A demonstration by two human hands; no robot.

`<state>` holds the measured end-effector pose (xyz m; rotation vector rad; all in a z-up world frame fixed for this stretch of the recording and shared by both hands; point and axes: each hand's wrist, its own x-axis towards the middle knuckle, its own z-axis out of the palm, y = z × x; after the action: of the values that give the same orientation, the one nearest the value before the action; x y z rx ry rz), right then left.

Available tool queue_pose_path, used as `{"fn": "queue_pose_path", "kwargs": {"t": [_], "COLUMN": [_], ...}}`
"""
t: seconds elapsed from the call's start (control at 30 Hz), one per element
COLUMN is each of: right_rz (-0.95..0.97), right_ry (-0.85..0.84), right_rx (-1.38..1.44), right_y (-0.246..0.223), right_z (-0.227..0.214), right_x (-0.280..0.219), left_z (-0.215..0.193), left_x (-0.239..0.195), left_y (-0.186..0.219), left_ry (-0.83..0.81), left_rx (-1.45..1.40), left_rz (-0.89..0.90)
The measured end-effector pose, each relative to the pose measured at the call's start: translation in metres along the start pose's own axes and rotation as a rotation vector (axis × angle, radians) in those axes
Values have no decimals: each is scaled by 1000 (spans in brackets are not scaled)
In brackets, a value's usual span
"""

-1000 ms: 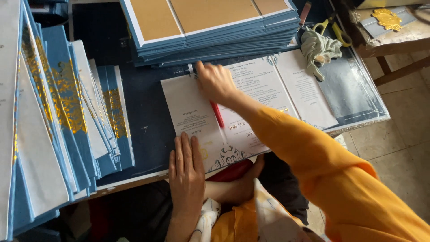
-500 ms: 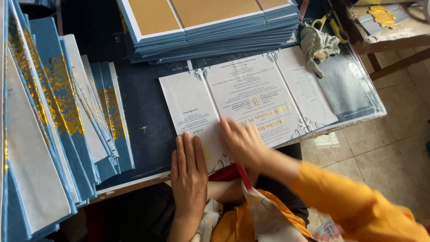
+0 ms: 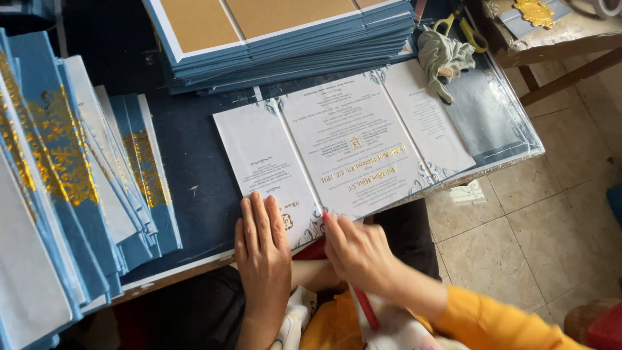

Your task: Assembling wedding invitations by placing printed inserts into card covers, applying adhesive with a tool, and wiping them clean.

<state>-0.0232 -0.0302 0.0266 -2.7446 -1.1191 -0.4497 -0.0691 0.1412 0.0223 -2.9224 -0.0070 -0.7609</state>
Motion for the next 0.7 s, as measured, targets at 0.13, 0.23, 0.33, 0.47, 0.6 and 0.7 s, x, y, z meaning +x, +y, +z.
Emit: {"fn": "queue_pose_path", "kwargs": {"t": [0.13, 0.23, 0.33, 0.47, 0.6, 0.7], "right_rz": [52, 105, 229, 27, 64, 534], "right_ry": [-10, -109, -228, -88, -83, -266], "right_rx": [56, 92, 126, 249, 44, 155], "right_y": [9, 35, 44, 46, 123, 204], "right_z": [17, 46, 58, 34, 22, -25], "right_x": [11, 90, 152, 105, 12, -29], "left_z": [2, -2, -7, 1, -6, -4], "left_x": [2, 0, -2, -5, 51, 120], "left_y": [1, 2, -3, -24, -31, -7], "left_ry": [24, 3, -119, -290, -707, -827], "left_rx": [1, -35, -59, -41, -70, -61], "left_rz": [9, 20, 62, 184, 168, 127]}}
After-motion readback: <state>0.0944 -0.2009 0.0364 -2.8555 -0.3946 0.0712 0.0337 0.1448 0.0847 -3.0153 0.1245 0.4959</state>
